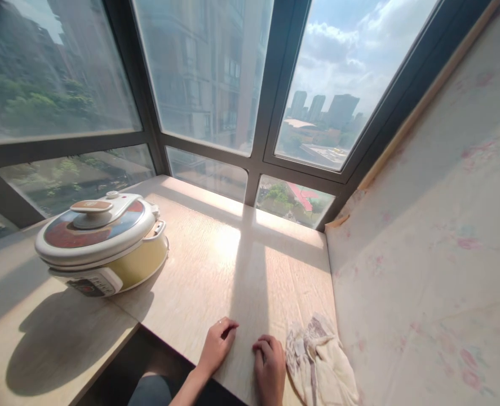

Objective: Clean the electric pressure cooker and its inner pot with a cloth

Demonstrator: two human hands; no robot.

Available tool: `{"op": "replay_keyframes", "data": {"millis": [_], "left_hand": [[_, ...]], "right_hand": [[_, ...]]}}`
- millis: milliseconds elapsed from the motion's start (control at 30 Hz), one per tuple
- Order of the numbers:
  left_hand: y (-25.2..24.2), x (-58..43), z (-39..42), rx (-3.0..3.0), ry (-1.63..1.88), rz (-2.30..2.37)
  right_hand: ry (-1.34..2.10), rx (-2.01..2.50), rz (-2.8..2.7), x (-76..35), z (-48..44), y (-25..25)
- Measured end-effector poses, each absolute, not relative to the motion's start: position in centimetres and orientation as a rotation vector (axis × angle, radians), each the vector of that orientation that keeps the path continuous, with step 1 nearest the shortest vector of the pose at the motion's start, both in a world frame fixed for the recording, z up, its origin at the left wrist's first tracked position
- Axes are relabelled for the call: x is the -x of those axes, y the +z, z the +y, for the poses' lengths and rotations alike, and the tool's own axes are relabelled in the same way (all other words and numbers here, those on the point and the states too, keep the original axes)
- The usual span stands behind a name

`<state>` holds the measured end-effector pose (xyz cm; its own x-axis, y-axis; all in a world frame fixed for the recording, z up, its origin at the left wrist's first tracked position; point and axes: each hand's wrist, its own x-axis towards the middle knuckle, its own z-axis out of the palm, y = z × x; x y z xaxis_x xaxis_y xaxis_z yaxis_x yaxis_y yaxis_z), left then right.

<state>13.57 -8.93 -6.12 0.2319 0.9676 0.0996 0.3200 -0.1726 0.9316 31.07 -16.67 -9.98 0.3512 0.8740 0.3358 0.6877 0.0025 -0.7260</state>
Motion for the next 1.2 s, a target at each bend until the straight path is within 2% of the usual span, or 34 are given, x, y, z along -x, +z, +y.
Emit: {"op": "replay_keyframes", "data": {"millis": [233,400,500,600,733,867,967,1200], "left_hand": [[-6.6,-13.8,-9.6,-1.643,1.014,1.236],[-6.8,-12.4,-10.7,-1.648,1.131,1.296],[-5.3,-10.4,-11.6,-1.810,1.295,1.220],[-1.8,-7.4,-11.4,-1.807,1.607,1.167],[3.7,-2.0,-9.1,-1.614,1.997,1.301],[6.8,4.4,-6.0,-1.450,2.302,1.409],[8.0,9.4,-3.2,-1.030,2.423,1.609],[10.5,21.6,6.0,-0.463,2.319,1.748]], "right_hand": [[0.285,1.730,-1.458,-32.9,-16.5,-11.8],[0.470,1.791,-1.280,-33.9,-16.0,-11.2],[0.638,1.876,-1.092,-33.4,-14.9,-8.9],[0.668,1.862,-0.970,-30.9,-12.6,-5.6],[0.765,1.634,-1.003,-25.0,-7.7,-0.8],[0.883,1.371,-1.067,-18.8,-2.1,3.7],[0.976,1.226,-1.214,-14.7,1.8,6.3],[1.131,1.300,-1.437,-6.8,10.0,9.8]]}}
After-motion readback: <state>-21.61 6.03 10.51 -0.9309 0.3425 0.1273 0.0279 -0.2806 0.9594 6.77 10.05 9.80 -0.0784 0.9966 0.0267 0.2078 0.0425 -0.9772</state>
